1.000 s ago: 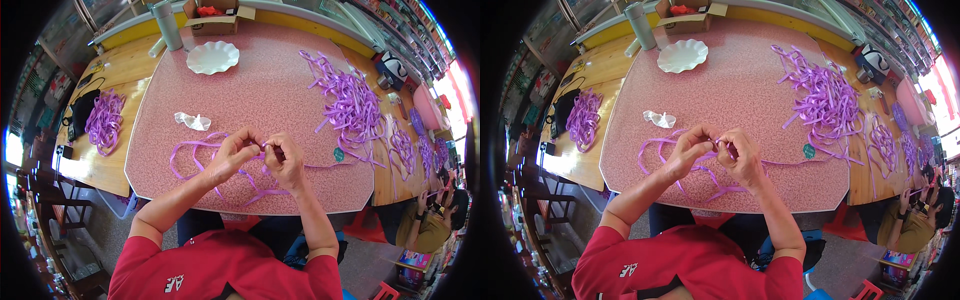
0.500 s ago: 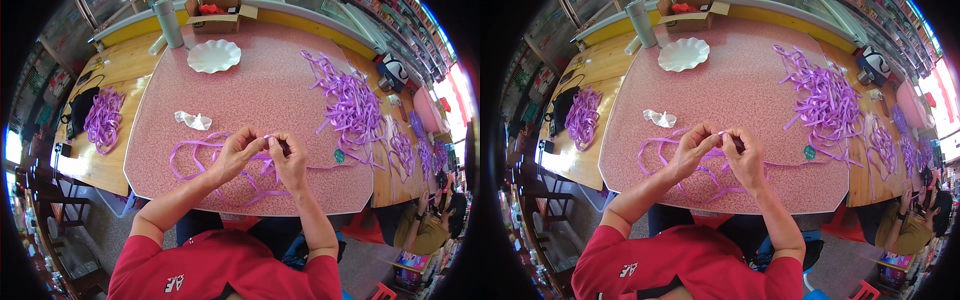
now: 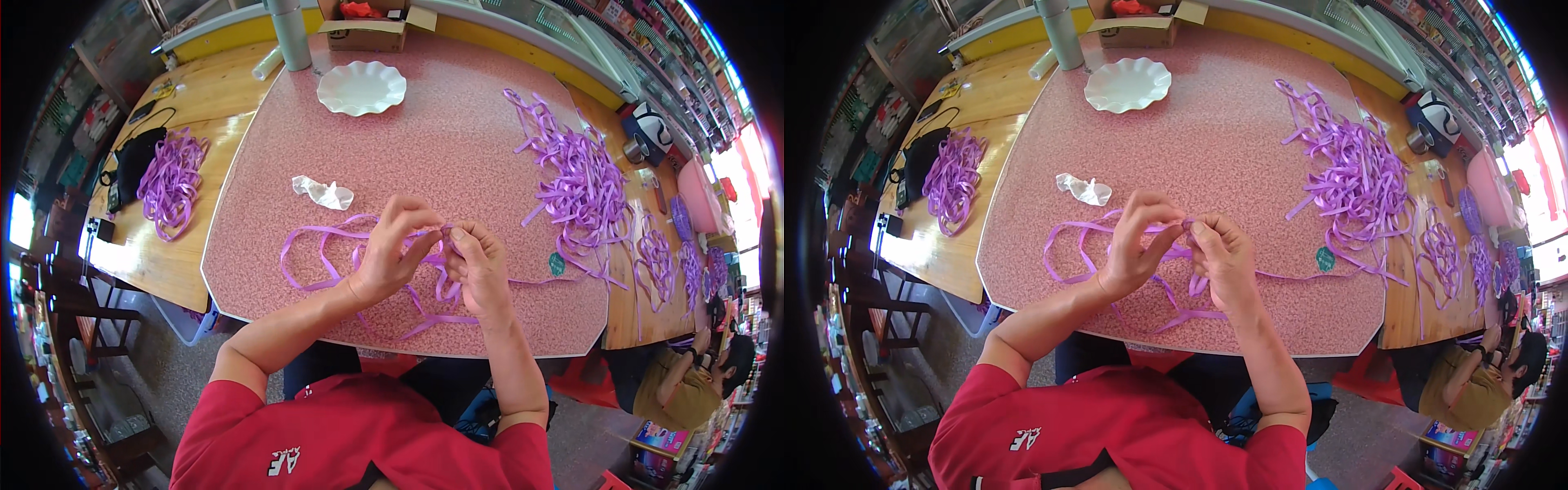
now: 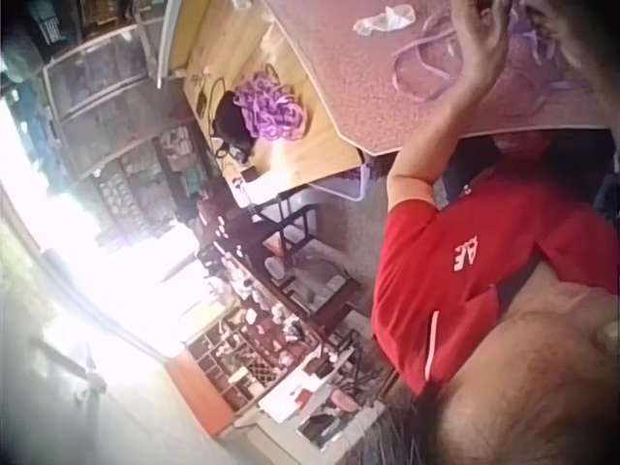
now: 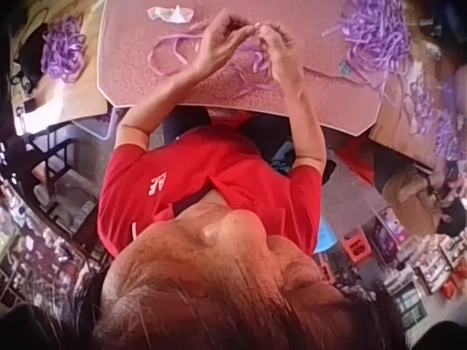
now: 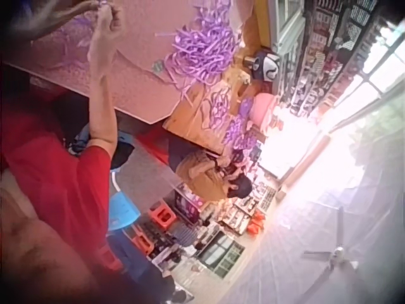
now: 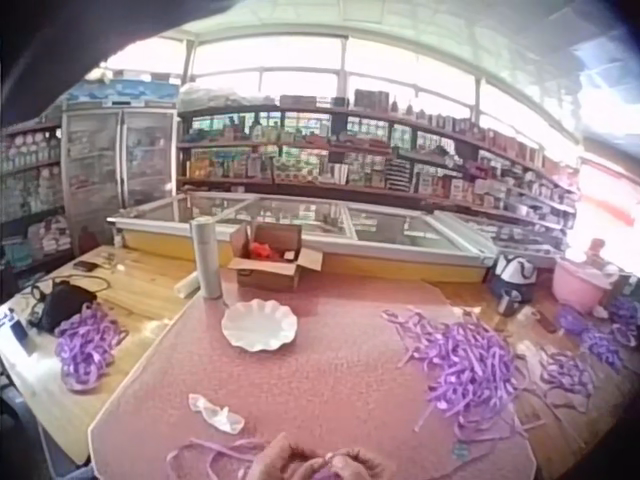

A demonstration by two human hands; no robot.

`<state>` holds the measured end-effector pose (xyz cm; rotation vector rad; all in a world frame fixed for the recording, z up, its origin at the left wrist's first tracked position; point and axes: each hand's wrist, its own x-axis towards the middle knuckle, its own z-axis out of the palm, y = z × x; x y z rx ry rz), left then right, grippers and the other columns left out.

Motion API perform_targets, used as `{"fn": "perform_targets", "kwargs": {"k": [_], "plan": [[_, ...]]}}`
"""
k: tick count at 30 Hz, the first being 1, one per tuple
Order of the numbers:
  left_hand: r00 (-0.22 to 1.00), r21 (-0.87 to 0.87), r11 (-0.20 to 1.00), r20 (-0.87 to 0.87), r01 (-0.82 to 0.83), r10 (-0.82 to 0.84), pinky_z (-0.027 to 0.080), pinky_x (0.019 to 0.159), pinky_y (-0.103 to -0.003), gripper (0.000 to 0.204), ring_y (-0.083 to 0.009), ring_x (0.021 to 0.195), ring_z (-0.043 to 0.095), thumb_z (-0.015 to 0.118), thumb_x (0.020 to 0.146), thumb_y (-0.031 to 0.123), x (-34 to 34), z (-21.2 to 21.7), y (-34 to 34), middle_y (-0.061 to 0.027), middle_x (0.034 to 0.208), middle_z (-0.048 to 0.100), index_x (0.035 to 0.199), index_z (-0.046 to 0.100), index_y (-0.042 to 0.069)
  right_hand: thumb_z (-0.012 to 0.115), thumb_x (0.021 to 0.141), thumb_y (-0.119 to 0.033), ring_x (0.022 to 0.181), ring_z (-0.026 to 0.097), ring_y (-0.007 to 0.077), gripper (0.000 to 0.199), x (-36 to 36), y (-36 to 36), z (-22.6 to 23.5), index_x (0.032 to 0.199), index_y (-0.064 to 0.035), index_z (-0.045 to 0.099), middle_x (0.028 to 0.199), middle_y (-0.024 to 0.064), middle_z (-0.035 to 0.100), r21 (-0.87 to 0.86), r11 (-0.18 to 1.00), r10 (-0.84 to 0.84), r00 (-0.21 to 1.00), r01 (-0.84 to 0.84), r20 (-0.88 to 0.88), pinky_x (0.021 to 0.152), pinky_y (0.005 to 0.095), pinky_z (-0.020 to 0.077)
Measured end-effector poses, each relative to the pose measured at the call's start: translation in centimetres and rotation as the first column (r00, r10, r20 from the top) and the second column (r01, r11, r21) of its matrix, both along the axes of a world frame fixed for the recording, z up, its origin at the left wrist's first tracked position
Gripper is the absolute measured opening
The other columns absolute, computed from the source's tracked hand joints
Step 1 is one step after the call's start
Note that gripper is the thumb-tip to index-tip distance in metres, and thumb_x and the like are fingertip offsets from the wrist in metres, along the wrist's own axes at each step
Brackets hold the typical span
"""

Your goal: Manually sorting and untangling pink ribbons on a workbench.

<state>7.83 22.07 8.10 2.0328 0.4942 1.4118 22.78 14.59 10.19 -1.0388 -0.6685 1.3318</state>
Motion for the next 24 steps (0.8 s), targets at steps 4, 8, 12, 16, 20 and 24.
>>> {"fn": "perform_targets", "kwargs": {"k": [4,8,12,16,20,24], "plan": [[0.99,0.203,0.977,-0.11,-0.059,0.083,0.049,0.078,-0.036,0.031,-0.028,0.093,0.06,0.073,0.078,-0.004,-0.7,-0.5,0.4,-0.0137,0.102,0.059,0.105,0.061,0.007,0.06,0.097,-0.017,0.051,0.037,-0.0007,0.008,-0.2,0.2,-0.2,0.097,-0.0093,0.064,0.077,-0.0042,0.057,-0.04,0.999,0.0,0.999,-0.001,-0.037,0.044,0.0172,0.0274],[0.977,0.293,0.951,-0.155,-0.097,0.147,0.048,0.077,-0.037,0.03,-0.0297,0.093,0.06,0.074,0.078,-0.003,-0.7,0.3,0.4,-0.0137,0.1,0.06,0.104,0.061,0.005,0.06,0.096,-0.017,0.051,0.037,-0.0003,0.009,0.0,0.2,-0.3,0.098,-0.0096,0.064,0.078,-0.0035,0.058,-0.069,0.998,-0.014,1.0,0.012,-0.027,0.044,0.0178,0.0272],[0.995,0.126,0.991,-0.086,-0.04,0.051,0.048,0.077,-0.037,0.032,-0.0298,0.094,0.06,0.075,0.076,-0.003,-0.3,-0.5,0.3,-0.0135,0.101,0.06,0.104,0.06,0.003,0.06,0.097,-0.018,0.052,0.037,0.0,0.011,-0.2,0.4,0.2,0.094,-0.0078,0.063,0.075,-0.0039,0.057,-0.057,0.998,-0.004,0.998,0.001,-0.065,0.044,0.0178,0.0286],[0.997,0.078,0.995,-0.022,-0.069,0.071,0.049,0.076,-0.037,0.034,-0.0296,0.094,0.059,0.075,0.075,-0.004,-0.1,-0.4,0.2,-0.0128,0.102,0.06,0.104,0.06,0.004,0.059,0.097,-0.018,0.052,0.036,-0.0006,0.011,-0.1,0.6,0.1,0.095,-0.008,0.062,0.076,-0.0043,0.056,-0.052,0.998,0.036,0.992,-0.043,-0.119,0.045,0.0176,0.0275],[0.991,0.212,0.974,-0.095,-0.076,0.098,0.049,0.075,-0.037,0.036,-0.0294,0.092,0.058,0.075,0.074,-0.004,-0.7,-0.5,0.8,-0.0116,0.103,0.059,0.105,0.061,0.007,0.059,0.098,-0.019,0.053,0.036,-0.0006,0.011,-0.3,0.8,0.2,0.097,-0.0081,0.063,0.076,-0.0046,0.055,-0.065,0.996,0.048,0.989,-0.058,-0.137,0.045,0.0176,0.0271],[0.982,0.317,0.944,-0.132,-0.088,0.136,0.048,0.073,-0.038,0.036,-0.0299,0.09,0.058,0.074,0.073,-0.005,-0.7,-0.2,1.0,-0.0113,0.101,0.059,0.103,0.06,0.008,0.058,0.098,-0.019,0.053,0.036,-0.0006,0.012,0.0,0.9,-0.5,0.099,-0.0082,0.063,0.076,-0.0046,0.055,-0.079,0.995,0.047,0.993,-0.056,-0.107,0.045,0.0177,0.0273]]}}
